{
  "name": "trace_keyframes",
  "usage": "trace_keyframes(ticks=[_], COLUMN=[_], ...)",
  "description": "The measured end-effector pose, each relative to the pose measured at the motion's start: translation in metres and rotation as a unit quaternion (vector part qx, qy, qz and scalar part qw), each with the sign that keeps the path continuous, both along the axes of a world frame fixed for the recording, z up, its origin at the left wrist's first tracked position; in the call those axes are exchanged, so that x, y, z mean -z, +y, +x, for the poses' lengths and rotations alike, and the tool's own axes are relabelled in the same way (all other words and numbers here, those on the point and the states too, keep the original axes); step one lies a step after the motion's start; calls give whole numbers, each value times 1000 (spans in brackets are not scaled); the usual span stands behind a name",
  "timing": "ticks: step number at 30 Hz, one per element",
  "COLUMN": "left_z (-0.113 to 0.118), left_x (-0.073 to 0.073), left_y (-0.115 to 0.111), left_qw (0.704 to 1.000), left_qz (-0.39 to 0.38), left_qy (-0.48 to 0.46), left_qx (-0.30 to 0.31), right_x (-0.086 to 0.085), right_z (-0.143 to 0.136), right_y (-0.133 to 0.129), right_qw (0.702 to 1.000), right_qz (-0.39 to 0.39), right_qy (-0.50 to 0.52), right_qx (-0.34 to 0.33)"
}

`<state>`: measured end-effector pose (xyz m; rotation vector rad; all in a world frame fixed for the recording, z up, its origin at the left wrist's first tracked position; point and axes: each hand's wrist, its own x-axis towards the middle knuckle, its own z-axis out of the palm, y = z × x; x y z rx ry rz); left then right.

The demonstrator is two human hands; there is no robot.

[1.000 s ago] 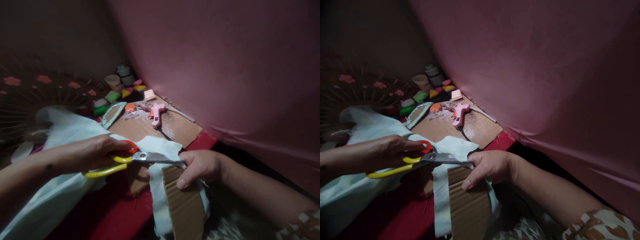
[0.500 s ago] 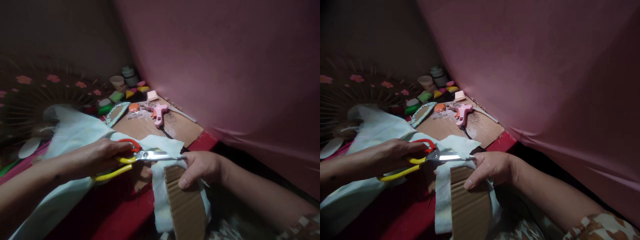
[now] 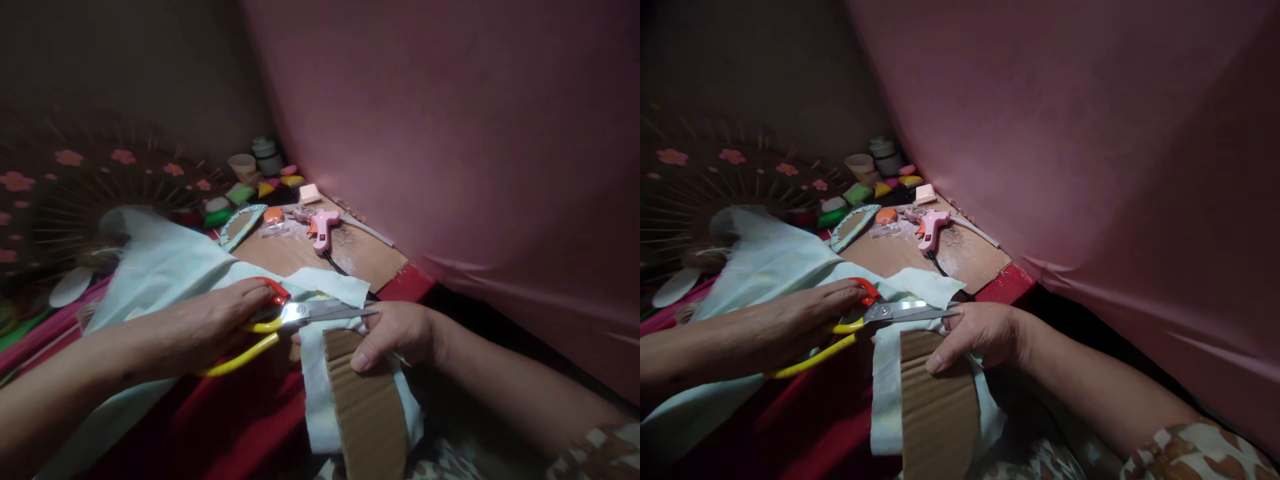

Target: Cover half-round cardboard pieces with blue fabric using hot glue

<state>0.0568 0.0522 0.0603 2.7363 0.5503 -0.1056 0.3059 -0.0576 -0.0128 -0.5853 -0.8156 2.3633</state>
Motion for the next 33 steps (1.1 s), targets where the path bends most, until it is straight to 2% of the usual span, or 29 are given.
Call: trace_keyframes(ticks=[3,6,8,10,13,16,20,24,29,33], left_z=[3,5,2,-3,-13,-20,-30,-52,-90,-108], left_x=[-6,-11,-8,-1,10,14,10,11,14,13], left_y=[-1,-2,2,8,18,16,1,-6,-3,-2], left_qw=[998,996,996,991,963,939,925,906,872,840], left_qz=[-40,-56,-25,48,149,153,125,127,158,184], left_qy=[37,65,45,6,-16,45,94,112,116,116], left_qx=[11,-35,-69,-123,-225,-305,-347,-387,-448,-497], right_x=[0,3,5,6,3,-2,-9,-13,-12,-12], right_z=[0,1,1,2,3,4,6,6,2,-1], right_y=[0,-1,-2,-4,-5,-6,-7,-4,-3,-2], right_qw=[1000,1000,999,999,999,999,999,999,999,999], right_qz=[15,5,-17,-28,-32,-35,-38,-28,-16,-10], right_qy=[2,-2,-8,-12,-17,-25,-33,-25,-23,-20], right_qx=[19,0,-28,-31,-10,-1,8,-1,-18,-33])
